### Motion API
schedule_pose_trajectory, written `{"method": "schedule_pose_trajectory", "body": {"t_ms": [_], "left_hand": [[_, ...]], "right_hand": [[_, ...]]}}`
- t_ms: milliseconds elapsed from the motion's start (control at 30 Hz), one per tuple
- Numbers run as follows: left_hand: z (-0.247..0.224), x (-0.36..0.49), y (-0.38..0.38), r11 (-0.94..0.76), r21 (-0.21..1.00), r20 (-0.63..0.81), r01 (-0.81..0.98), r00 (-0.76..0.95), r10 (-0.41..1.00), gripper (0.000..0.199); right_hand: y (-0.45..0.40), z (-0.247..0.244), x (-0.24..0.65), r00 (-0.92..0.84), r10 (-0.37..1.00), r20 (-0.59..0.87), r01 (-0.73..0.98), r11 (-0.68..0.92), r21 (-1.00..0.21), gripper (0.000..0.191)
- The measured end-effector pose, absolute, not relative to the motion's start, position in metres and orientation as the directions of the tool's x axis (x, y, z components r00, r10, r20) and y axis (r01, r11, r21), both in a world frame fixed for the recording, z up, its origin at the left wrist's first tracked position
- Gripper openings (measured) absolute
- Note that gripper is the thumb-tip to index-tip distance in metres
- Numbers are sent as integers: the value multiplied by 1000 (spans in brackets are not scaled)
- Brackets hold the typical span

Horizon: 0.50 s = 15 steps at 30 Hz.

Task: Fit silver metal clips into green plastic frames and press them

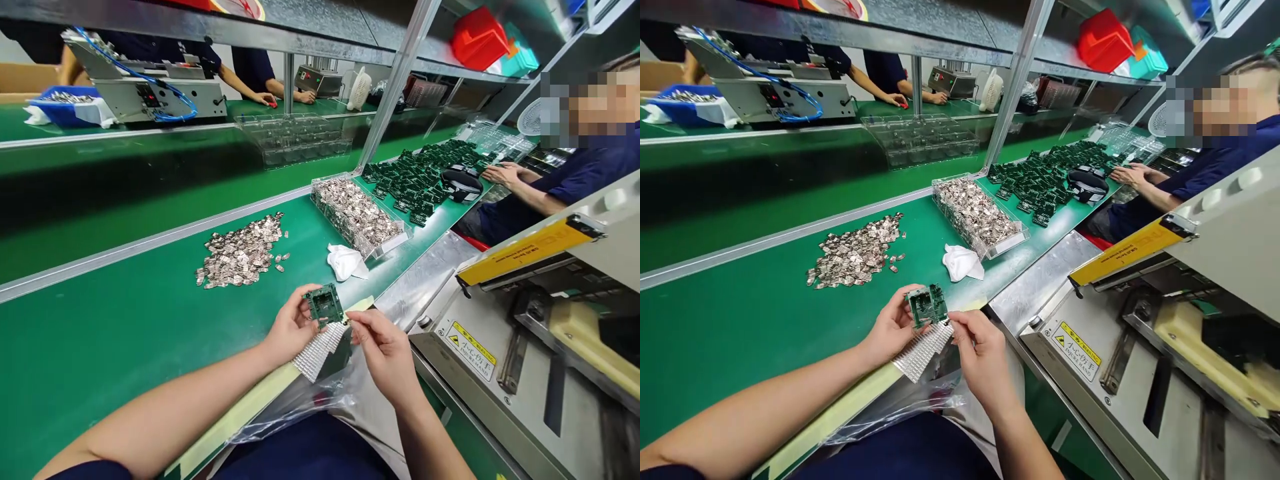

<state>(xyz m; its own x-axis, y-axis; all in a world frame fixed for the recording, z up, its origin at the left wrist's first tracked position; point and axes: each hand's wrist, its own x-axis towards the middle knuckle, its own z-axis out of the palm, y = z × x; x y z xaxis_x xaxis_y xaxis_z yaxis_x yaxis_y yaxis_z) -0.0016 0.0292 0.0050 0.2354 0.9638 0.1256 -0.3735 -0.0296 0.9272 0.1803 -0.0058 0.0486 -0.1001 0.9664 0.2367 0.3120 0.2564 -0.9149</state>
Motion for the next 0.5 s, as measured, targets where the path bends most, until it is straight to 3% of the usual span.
{"method": "schedule_pose_trajectory", "body": {"t_ms": [133,300,500], "left_hand": [[5,-1,23,-3,952,109,-307,329,938,51],[9,-2,20,5,950,114,-313,360,926,49],[10,-3,19,-39,970,134,-242,390,911,44]], "right_hand": [[-10,52,177,-72,972,223,357,234,-905,10],[-9,45,163,-51,942,332,434,320,-842,11],[-7,43,160,-20,948,318,479,289,-829,13]]}}
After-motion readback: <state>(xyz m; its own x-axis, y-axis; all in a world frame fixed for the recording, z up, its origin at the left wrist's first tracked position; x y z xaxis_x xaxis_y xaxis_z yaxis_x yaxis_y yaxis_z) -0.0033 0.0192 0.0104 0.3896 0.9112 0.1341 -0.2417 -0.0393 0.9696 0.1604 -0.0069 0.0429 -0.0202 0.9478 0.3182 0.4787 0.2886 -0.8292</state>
